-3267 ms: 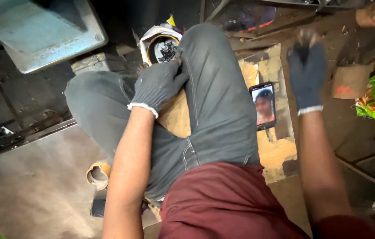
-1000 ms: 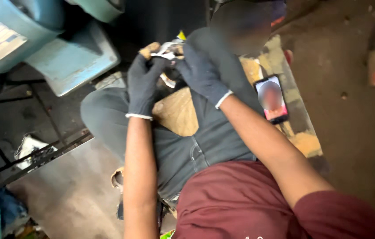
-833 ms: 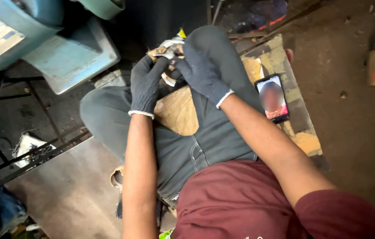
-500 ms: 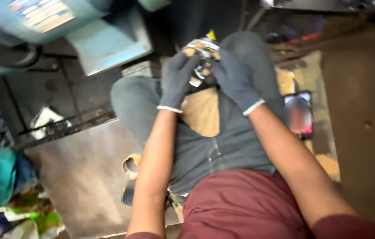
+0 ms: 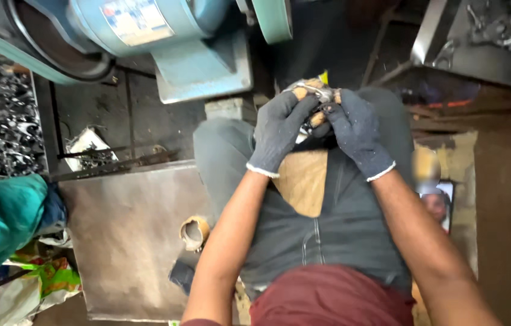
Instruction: The person sits on the floor at a bench grinder and grinds small metal castings against the spinning wheel, producing sparks. They hold each piece with gloved hands, rotate it to grind different edges, place finished pieces into a side tray, and pick up new pieces from a bin.
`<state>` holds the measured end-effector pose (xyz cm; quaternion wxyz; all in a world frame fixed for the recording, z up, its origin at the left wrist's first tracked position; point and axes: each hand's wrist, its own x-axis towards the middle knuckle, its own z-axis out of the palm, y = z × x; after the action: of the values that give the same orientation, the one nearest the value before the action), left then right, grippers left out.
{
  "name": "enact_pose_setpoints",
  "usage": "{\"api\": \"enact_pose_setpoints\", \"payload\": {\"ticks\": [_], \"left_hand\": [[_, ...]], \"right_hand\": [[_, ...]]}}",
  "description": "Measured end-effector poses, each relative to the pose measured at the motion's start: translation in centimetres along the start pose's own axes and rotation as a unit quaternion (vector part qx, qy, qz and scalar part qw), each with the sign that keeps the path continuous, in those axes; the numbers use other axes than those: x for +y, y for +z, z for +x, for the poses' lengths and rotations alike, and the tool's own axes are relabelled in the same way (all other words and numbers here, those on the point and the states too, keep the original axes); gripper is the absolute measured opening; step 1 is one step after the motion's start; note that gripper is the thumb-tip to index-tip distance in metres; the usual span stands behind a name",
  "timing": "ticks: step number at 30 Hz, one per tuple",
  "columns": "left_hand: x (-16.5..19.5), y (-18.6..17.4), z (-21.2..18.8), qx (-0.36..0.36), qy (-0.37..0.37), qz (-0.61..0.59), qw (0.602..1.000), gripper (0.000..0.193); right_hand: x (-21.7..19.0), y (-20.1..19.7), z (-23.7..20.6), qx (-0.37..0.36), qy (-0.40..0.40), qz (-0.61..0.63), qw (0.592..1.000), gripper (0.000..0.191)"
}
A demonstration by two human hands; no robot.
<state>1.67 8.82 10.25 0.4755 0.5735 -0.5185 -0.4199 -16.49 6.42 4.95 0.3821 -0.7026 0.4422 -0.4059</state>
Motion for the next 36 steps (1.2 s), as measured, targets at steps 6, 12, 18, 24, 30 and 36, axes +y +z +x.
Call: {"api": "enact_pose_setpoints", "payload": {"ticks": [6,12,18,24,30,36], "left_hand": [[-1.7,-2.1,5.3,0.051,-0.103,0.221,0.969,0.038],[-4.9,-1.4,8.6,0.077,-0.198,0.205,0.956,0.038],[-6.7,-0.8,9.5,0.128,-0.129,0.148,0.972,0.036],[-8.1,0.3,10.1,0.132,-0.15,0.195,0.96,0.035],[-7.6,0.7,9.5,0.138,-0.067,0.141,0.978,0.036],[-6.5,0.0,6.4,-0.017,-0.067,0.372,0.926,0.039]], "right_hand": [[2.1,3.1,6.7,-0.055,0.087,0.065,0.993,0.025],[6.4,6.6,10.0,-0.055,0.112,0.085,0.989,0.025],[10.0,7.4,11.2,-0.057,0.126,0.136,0.981,0.024],[9.4,7.3,11.5,-0.055,0.17,0.119,0.977,0.021],[8.0,5.2,10.9,-0.034,0.106,0.157,0.981,0.023],[7.7,-1.4,6.6,0.068,0.069,-0.024,0.995,0.03]]}}
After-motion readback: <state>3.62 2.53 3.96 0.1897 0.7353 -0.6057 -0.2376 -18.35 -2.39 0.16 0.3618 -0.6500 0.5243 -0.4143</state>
